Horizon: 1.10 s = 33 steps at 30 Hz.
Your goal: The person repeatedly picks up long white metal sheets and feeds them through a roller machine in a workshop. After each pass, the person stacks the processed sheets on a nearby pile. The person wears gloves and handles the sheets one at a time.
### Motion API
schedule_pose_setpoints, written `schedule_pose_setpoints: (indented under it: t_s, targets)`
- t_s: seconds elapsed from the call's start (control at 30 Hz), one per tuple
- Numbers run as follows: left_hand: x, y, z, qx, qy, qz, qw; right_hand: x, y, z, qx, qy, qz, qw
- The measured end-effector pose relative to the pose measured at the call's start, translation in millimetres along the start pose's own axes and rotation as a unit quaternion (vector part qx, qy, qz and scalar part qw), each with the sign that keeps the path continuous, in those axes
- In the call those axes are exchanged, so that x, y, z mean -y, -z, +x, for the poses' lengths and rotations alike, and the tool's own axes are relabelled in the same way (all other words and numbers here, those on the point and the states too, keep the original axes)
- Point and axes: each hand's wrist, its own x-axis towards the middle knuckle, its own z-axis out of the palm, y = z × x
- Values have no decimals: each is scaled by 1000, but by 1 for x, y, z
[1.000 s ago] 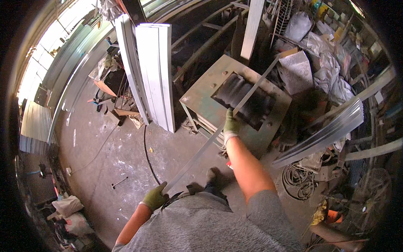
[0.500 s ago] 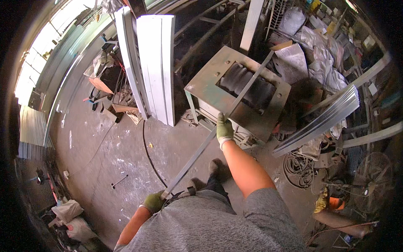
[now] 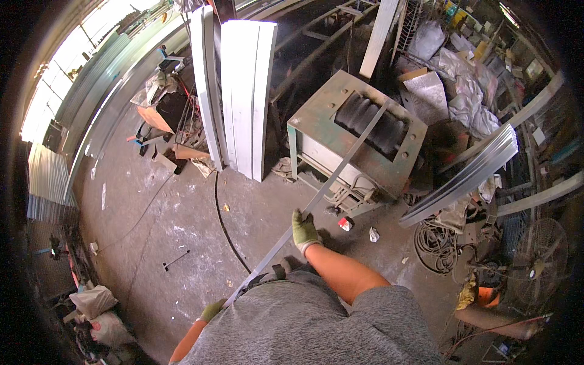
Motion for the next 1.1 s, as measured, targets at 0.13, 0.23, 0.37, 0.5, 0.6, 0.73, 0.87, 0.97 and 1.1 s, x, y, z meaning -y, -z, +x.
schedule_pose_setpoints:
  t_s: [0.13, 0.23, 0.37, 0.5, 0.6, 0.73, 0.87, 0.97, 1.1]
  targets:
    - [51, -11, -18, -11, 0, -39, 999, 2, -11, -38, 122, -41, -24, 991]
    - [72, -8, -29, 5, 58, -30, 998, 12, -14, -58, 155, -73, 22, 985]
    - [45, 4, -21, 13, 44, 2, 999, 25, -6, -45, 126, -27, 66, 989]
    - [-53, 13, 27, -11, 10, 47, 999, 45, 40, 42, 56, 6, 93, 994]
    - [-139, 30, 76, 3, 31, 82, 996, 70, 87, 108, 21, -21, 75, 997]
    - [-237, 38, 153, -8, 11, 128, 992, 70, 118, 153, -40, -23, 77, 996]
    - [-332, 48, 248, -47, -100, 137, 984, 27, 108, 157, -28, -92, 252, 963]
    - [-418, 61, 321, -71, -130, 139, 979, -30, 116, 118, 32, -209, 281, 936]
    - [-524, 81, 396, -49, -146, 210, 966, -116, 157, 59, 17, -301, 298, 906]
